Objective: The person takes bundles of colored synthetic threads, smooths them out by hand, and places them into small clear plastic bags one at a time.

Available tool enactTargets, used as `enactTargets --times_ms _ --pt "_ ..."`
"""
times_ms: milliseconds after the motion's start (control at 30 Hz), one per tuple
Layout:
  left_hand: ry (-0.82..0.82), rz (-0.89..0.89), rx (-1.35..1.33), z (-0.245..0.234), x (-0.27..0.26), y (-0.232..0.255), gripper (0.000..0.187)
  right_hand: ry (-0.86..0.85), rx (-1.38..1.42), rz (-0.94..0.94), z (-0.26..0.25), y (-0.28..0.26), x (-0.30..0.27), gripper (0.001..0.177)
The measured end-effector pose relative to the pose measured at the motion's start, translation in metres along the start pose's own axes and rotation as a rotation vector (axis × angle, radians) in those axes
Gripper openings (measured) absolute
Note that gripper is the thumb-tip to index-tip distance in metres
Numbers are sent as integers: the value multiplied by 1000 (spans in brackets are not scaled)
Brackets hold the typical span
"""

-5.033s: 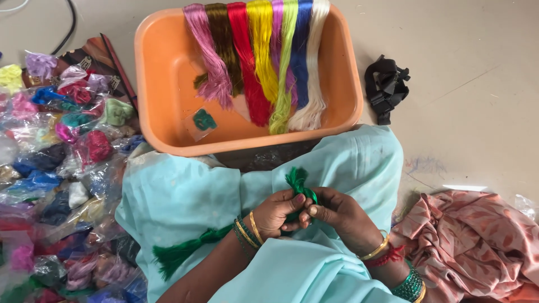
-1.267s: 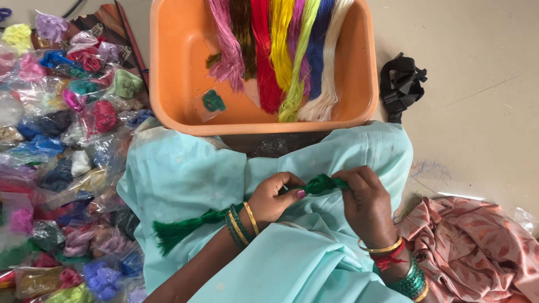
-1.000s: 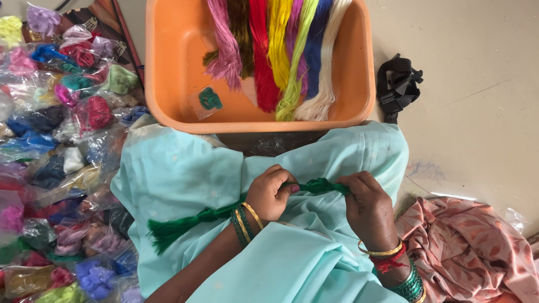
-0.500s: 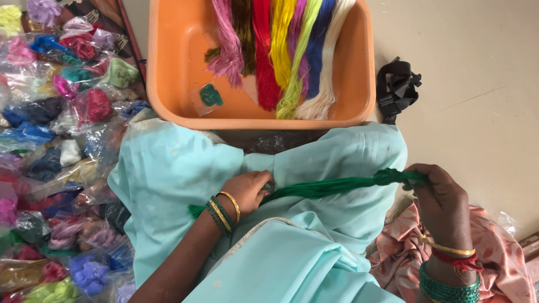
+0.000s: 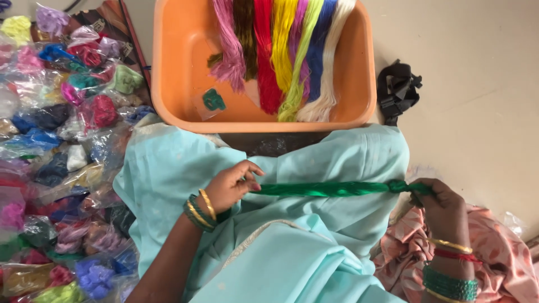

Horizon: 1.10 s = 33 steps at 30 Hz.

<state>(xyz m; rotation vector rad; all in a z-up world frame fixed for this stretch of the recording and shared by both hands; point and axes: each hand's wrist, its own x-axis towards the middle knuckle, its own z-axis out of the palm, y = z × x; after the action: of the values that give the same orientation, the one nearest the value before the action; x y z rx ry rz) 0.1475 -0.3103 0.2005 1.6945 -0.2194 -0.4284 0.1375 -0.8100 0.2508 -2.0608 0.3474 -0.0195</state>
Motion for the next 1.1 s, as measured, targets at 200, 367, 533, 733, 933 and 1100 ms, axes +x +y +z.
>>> enactTargets --times_ms 200,367,533,733,933,1100 --pt "120 -74 -292 -17 5 70 41 -133 -15 129 -5 6 11 16" --pt "304 34 -362 -20 8 104 57 -228 39 118 -5 33 25 19" --pt "169 284 -82 -1 13 138 54 -285 -853 -241 -9 -49 22 55" --pt "8 456 141 34 27 210 62 -818 -9 -488 87 -222 -21 105" --pt "262 706 113 -2 23 186 44 -1063 125 -173 113 -176 0 43" --pt "414 209 -151 -47 -17 171 59 -885 -133 93 44 -139 26 38"
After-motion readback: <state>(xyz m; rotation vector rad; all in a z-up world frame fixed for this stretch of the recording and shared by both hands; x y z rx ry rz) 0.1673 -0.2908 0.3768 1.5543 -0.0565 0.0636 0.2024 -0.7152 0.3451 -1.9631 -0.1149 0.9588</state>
